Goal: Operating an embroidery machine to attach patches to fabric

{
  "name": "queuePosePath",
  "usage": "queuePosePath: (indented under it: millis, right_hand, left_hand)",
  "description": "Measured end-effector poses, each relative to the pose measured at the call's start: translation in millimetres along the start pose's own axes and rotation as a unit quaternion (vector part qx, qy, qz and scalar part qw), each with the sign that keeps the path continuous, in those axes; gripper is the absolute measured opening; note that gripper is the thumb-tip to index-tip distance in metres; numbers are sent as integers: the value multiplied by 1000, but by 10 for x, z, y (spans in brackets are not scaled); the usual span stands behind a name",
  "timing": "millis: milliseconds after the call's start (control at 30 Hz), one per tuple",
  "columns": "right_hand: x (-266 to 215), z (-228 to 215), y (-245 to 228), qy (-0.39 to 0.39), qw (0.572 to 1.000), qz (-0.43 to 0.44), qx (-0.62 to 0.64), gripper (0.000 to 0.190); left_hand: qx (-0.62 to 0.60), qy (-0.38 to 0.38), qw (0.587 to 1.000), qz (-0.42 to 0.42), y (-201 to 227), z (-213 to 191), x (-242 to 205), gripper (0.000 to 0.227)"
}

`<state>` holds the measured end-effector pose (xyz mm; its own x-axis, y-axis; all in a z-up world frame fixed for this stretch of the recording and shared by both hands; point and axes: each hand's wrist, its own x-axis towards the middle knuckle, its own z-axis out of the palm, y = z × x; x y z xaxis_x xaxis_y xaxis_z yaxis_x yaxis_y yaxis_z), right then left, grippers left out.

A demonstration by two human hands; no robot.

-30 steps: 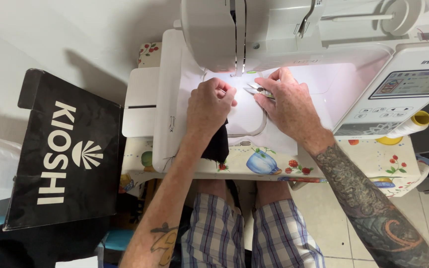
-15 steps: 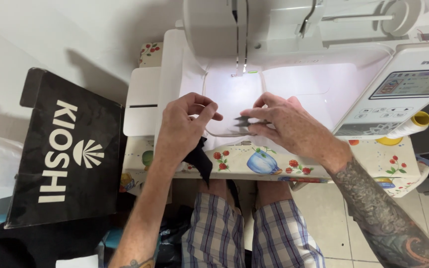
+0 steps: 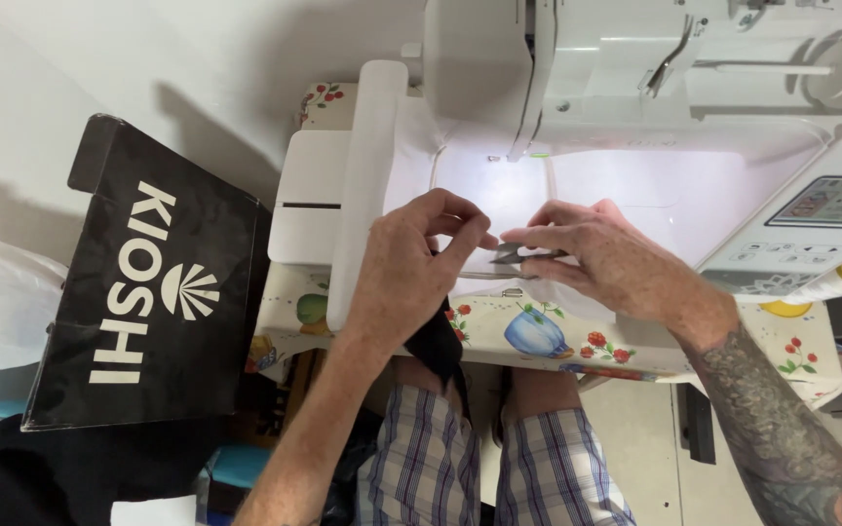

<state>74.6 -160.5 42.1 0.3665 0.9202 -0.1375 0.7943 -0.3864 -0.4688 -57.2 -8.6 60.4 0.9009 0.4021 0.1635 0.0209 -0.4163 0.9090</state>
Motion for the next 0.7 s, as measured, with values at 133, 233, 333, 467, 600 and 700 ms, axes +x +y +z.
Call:
queuePosePath:
  millis: [133,233,333,467,600,700]
  right_hand:
    - [-26,31,15,25,999,-13,44,44]
    - [-96,-27,-77,22,996,41,78,45]
    - [-236,0,14,53,992,51,101,46]
    - [-493,34,-37,97,985,106,97,44]
    - [-884,464,255,222,964,95,114,39]
    - [-1104,787,437,271,954,104,72,37]
  left_hand:
    - [28,19,998,44,132,-49,-8,12]
    - [25,45,997,65,232,-135,-86,11]
    - [7,57,997,58,320,-255,-242,11]
    - [18,88,992,85,594,-431,-480,10]
    - [112,145,980,78,716,-567,-858,5]
    - [136,122,983,30,533,-509,-1160,3]
